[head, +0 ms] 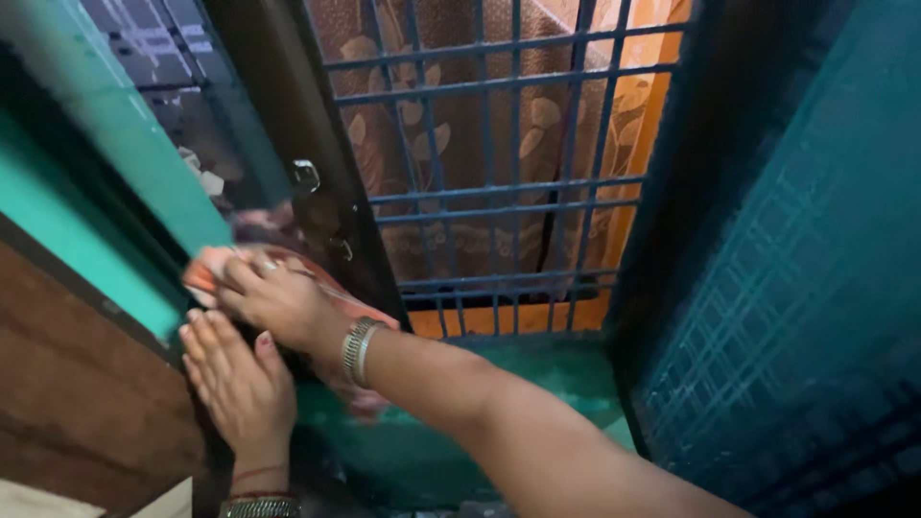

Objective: The person cleans a window with a metal grille using a cloth. They wipe the metal frame and the glass pane, moving the cloth back and forth to remove dirt.

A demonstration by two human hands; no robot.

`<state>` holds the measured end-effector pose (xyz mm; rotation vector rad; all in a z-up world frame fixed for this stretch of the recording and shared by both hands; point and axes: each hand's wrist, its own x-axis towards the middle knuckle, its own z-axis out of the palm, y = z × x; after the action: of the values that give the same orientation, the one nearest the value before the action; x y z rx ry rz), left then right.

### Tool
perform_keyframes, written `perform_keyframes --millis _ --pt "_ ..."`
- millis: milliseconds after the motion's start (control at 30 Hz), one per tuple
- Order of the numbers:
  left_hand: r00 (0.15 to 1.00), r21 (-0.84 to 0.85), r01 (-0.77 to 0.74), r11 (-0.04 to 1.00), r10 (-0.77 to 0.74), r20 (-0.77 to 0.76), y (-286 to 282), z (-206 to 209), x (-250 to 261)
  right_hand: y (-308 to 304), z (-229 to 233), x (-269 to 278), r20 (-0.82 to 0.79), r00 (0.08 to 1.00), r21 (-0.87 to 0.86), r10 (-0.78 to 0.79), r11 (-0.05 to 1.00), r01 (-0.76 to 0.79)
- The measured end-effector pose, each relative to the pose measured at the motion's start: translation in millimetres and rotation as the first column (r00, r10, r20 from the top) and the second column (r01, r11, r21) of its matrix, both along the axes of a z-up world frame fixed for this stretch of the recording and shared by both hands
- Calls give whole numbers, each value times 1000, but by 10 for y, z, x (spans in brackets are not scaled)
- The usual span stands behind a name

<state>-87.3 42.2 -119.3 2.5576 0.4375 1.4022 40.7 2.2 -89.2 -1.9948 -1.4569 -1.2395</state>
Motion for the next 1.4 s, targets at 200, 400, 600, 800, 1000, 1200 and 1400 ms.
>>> perform_keyframes --millis 200,400,600,800,1000,1200,1400 --pt "991 -19 -10 1000 12 135 -18 58 -89 237 505 27 57 997 133 -49 990 41" --pt "997 -36 -5 999 7 81 -15 15 -172 170 -289 43 35 996 -99 -77 992 80" --pt "996 -56 7 998 -2 86 -40 98 -207 71 -772 -39 -275 961 -188 -22 982 -32" --pt "973 -53 42 998 -29 227 -223 517 -240 -277 253 -424 -310 929 102 204 978 -181" --pt "916 -18 116 993 -100 388 -524 953 -149 -696 1843 -482 49 991 347 125 928 -135" --pt "911 41 167 985 -170 376 -717 1124 -12 -1051 2591 -107 143 989 635 25 765 -112" --pt "884 72 237 969 -246 399 -763 1077 123 -1377 1980 -335 -17 992 595 127 799 -92"
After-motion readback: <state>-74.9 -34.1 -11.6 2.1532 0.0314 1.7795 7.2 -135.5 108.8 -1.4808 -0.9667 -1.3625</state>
